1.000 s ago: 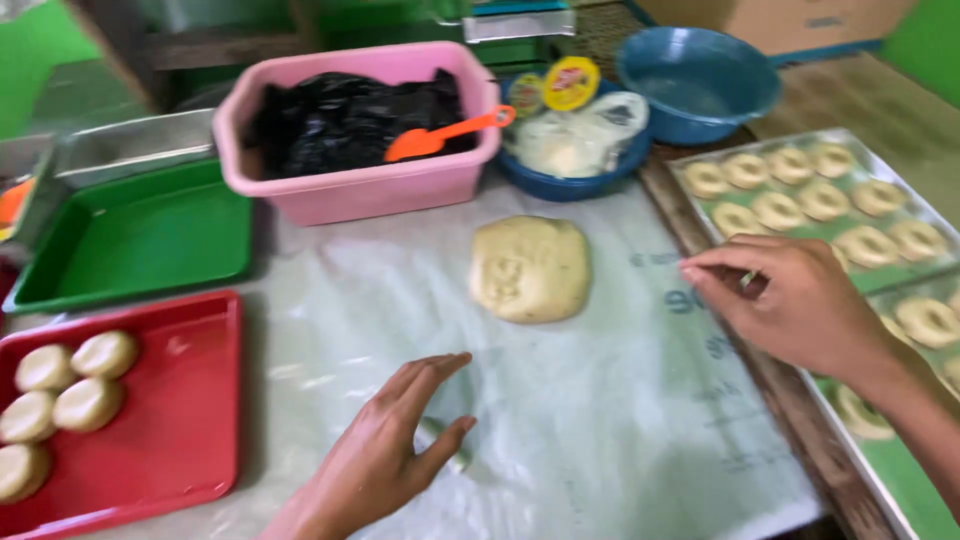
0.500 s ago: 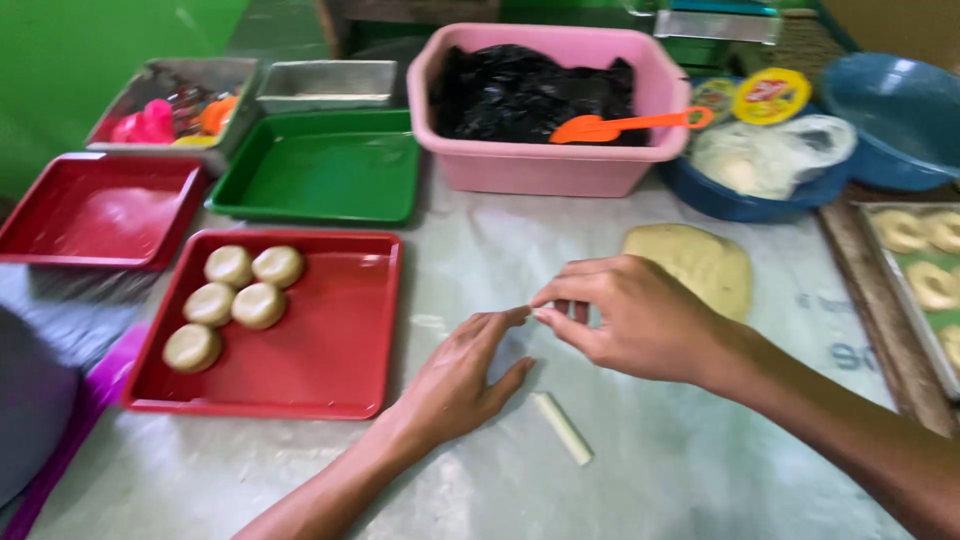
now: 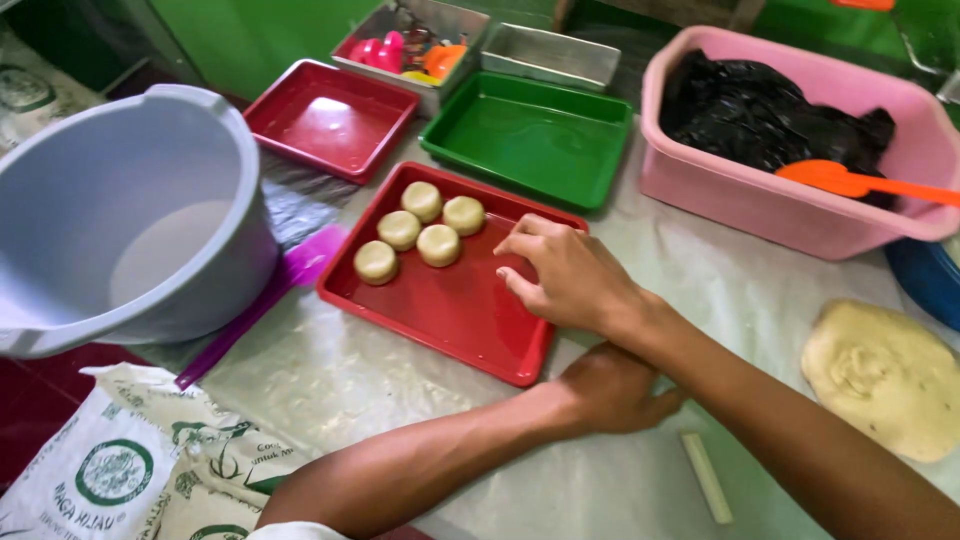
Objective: Shaping dough into donuts using a manual cutter and placing them on a tray.
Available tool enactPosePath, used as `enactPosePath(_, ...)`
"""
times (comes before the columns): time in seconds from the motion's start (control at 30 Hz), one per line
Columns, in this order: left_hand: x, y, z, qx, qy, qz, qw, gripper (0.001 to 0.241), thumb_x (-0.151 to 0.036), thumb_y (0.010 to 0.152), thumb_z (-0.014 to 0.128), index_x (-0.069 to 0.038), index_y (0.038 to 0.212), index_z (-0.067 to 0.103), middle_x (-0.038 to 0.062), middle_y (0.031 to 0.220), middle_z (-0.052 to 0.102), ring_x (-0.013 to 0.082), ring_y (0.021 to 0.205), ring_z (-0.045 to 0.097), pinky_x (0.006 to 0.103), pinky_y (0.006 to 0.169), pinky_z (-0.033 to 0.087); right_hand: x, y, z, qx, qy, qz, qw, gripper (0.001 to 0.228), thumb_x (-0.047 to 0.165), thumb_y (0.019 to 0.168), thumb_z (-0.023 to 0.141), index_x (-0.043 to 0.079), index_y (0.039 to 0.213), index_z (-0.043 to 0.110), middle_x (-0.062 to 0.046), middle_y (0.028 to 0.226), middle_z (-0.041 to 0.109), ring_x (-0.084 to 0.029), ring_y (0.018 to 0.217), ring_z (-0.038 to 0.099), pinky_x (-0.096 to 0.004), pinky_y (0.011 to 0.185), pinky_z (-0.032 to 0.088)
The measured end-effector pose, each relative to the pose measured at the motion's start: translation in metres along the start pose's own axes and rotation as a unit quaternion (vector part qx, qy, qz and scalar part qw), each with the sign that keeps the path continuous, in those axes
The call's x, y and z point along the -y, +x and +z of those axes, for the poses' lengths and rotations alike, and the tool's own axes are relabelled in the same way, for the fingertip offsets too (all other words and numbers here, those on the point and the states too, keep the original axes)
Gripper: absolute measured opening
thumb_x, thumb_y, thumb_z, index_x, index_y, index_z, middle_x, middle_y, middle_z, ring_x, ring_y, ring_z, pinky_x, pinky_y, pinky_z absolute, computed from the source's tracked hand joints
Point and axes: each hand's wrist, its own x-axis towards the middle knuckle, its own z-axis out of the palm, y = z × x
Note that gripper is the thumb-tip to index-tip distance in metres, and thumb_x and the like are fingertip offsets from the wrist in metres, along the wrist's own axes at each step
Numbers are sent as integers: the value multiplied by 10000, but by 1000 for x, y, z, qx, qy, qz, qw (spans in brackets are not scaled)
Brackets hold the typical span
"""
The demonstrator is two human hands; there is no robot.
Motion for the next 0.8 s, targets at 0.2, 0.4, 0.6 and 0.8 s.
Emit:
enactPosePath(0.2,7,-1,0,-61,-138,68,986,553,-243,979,546,5,1471,509,226,1408,597,370,1344,594,437,1166,449,11,45,44,2,1,-30,1000,417,268,857,757,32,1186,660,-158,1257,637,-388,996,692,-478,847,566)
enactPosePath(0.4,-5,1,-17,-31,-42,41,998,615,-346,951,620,-11,1449,485,181,1392,609,364,1329,558,485,1108,431,10,70,73,21,-46,-37,998,589,332,811,798,5,1261,604,-190,1222,642,-407,978,691,-489,833,578)
enactPosePath(0.6,8,-1,-2,-57,-40,76,995,619,-314,959,627,-13,1480,479,169,1412,614,341,1331,572,453,1121,465,3,73,90,11,-63,-22,998,593,330,850,774,8,1307,576,-213,1194,647,-421,947,693,-504,818,574)
enactPosePath(0.8,-1,-1,-15,-32,-41,69,996,688,-319,909,666,3,1482,461,195,1403,594,358,1331,548,465,1100,449,4,69,93,-6,-54,-21,998,525,298,864,760,-4,1250,571,-222,1193,608,-433,896,689,-504,758,586)
